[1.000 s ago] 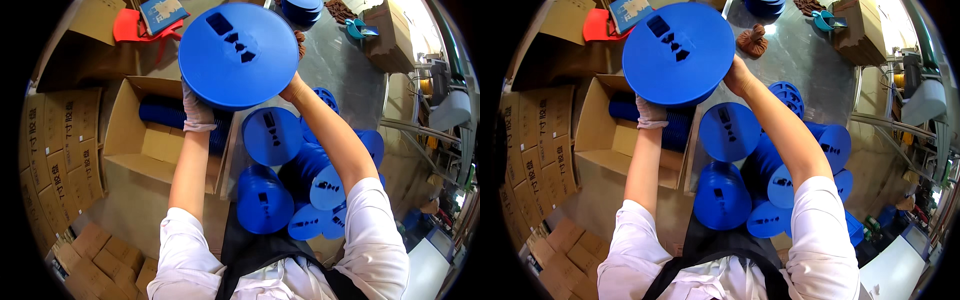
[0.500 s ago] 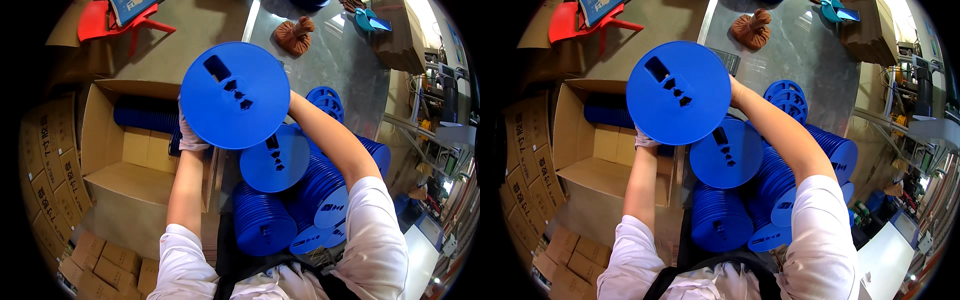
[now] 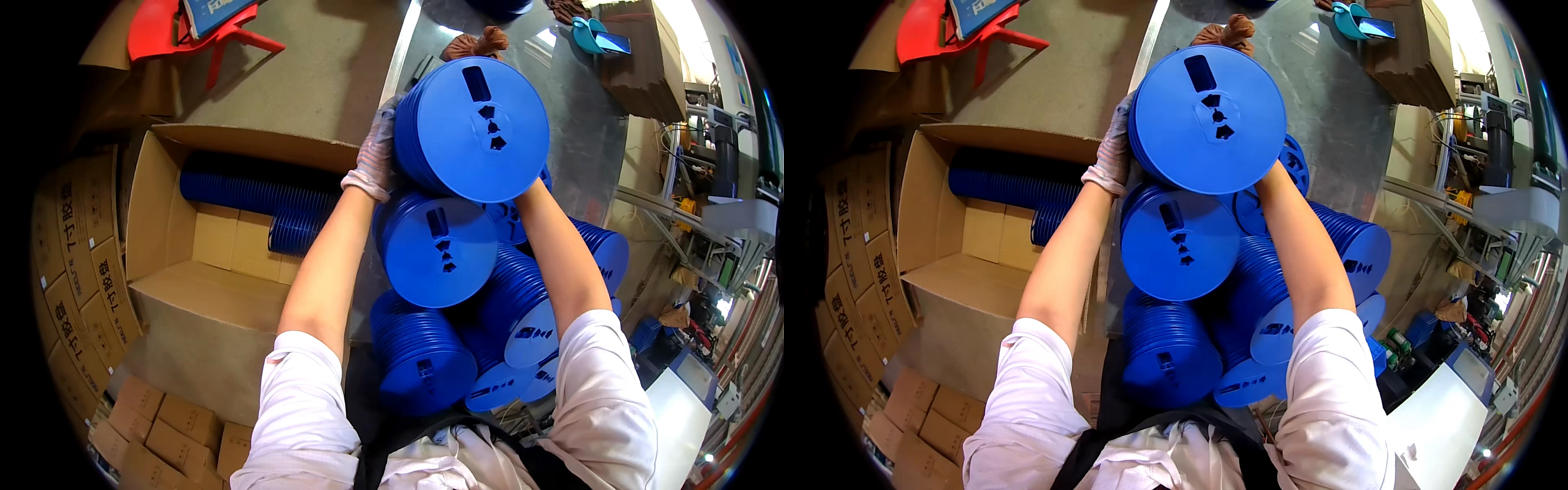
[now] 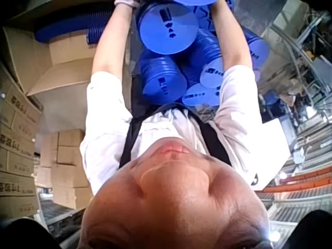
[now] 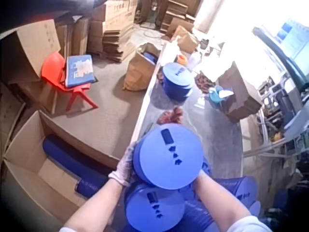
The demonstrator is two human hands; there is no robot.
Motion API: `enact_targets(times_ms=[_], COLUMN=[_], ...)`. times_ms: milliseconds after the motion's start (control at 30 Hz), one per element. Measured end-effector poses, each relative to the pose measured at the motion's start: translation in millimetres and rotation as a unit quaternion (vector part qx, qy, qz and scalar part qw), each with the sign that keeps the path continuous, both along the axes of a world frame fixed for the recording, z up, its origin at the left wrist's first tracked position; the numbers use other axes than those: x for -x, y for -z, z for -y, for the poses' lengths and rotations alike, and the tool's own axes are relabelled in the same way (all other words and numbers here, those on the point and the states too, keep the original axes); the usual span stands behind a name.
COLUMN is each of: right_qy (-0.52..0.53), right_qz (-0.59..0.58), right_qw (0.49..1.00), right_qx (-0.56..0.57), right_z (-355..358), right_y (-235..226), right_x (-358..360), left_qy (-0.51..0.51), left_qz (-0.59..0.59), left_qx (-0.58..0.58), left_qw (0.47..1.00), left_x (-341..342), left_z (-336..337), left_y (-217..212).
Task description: The person picks up blue plastic spools from a table and places them into a cardboard box. The person repeatedly picks up spools and stacks them inside the box.
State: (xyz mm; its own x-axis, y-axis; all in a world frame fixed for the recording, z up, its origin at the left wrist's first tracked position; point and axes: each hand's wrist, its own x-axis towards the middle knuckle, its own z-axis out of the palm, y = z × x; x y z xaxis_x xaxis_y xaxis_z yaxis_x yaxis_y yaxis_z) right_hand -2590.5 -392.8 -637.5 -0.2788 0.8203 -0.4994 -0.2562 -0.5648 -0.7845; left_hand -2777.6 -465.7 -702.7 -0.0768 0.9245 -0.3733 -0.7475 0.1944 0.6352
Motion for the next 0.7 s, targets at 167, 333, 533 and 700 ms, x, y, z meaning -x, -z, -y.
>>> enact_targets(times_ms=[167, 333, 533, 700], right_qy=[0.044, 0.113, 0.121, 0.019], right_qz=[0.006, 0.100, 0.068, 0.007], right_qw=[0.999, 0.985, 0.990, 0.997], right_qx=[0.003, 0.078, -0.032, -0.069], right_z=[20, 65, 150, 236], right_y=[-13, -64, -180, -276], right_x=[-22, -71, -85, -33], left_qy=[-0.020, -0.127, -0.172, -0.195], left_qz=[-0.088, -0.274, -0.342, -0.197], left_qx=[0.069, 0.099, 0.348, 0.631], left_qw=[0.994, 0.948, 0.856, 0.725], left_x=[23, 48, 41, -52], left_z=[56, 210, 460, 705], left_y=[-30, -91, -143, -190])
